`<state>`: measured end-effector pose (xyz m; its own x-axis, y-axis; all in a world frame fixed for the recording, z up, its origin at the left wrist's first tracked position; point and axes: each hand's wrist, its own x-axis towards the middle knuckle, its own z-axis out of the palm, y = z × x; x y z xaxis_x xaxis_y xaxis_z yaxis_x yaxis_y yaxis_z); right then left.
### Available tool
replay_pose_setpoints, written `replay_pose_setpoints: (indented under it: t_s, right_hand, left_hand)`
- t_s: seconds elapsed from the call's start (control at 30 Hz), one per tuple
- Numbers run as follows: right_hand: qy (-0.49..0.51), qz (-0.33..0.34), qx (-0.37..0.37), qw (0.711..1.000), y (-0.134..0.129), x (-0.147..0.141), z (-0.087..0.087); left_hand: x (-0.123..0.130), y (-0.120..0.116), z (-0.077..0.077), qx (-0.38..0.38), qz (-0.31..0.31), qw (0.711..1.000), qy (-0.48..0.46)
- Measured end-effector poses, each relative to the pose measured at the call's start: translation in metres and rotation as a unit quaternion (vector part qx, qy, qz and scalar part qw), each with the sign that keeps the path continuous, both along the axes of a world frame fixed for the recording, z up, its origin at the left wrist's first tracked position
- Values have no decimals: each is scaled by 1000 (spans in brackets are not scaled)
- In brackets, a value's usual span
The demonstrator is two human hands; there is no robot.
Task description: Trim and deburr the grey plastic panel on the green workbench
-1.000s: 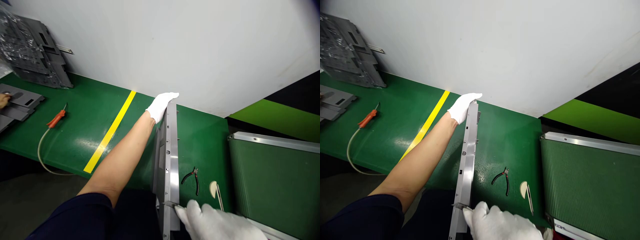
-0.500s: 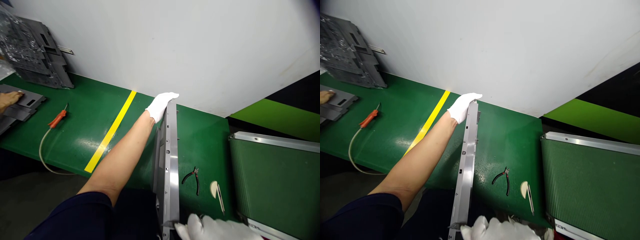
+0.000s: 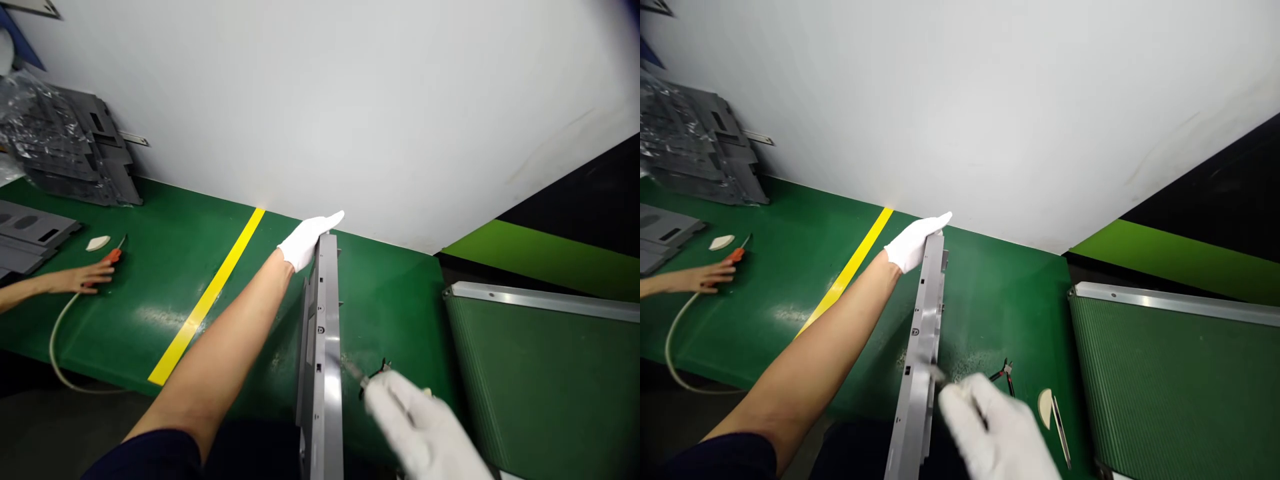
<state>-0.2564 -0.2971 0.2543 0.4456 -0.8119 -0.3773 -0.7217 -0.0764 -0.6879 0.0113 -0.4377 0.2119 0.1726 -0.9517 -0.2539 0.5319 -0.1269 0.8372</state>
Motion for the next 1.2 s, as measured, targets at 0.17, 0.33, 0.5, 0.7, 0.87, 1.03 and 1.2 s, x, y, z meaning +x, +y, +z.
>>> replay_pose_setpoints:
  t_s: [0.17,0.33,0.5,0.7,0.87,1.03,1.2]
  right_hand:
    - [6,99,-139,985,-103,18,13]
    - [147,238,-297,913,-170,88,17]
    - [265,215,-317,885,-178,122,23]
    - [295,241,-404,832,-166,116,26]
    - [304,255,-439,806,-160,112,26]
    - [297,257,-450,802,-157,109,26]
    - [259,257,-449,816,-147,100,23]
  left_hand:
    - [9,-2,-4,22,21,999,13]
    - [8,-6,-8,17,30,999,23]
    - [9,-5,-8,23,29,998,44]
    - [7,-6,-13,20,35,998,41]
    - [5,-6,-12,23,36,999,26]
    - [5,-5,-8,30,33,999,14]
    - [7,-3,-6,42,42,998,-1]
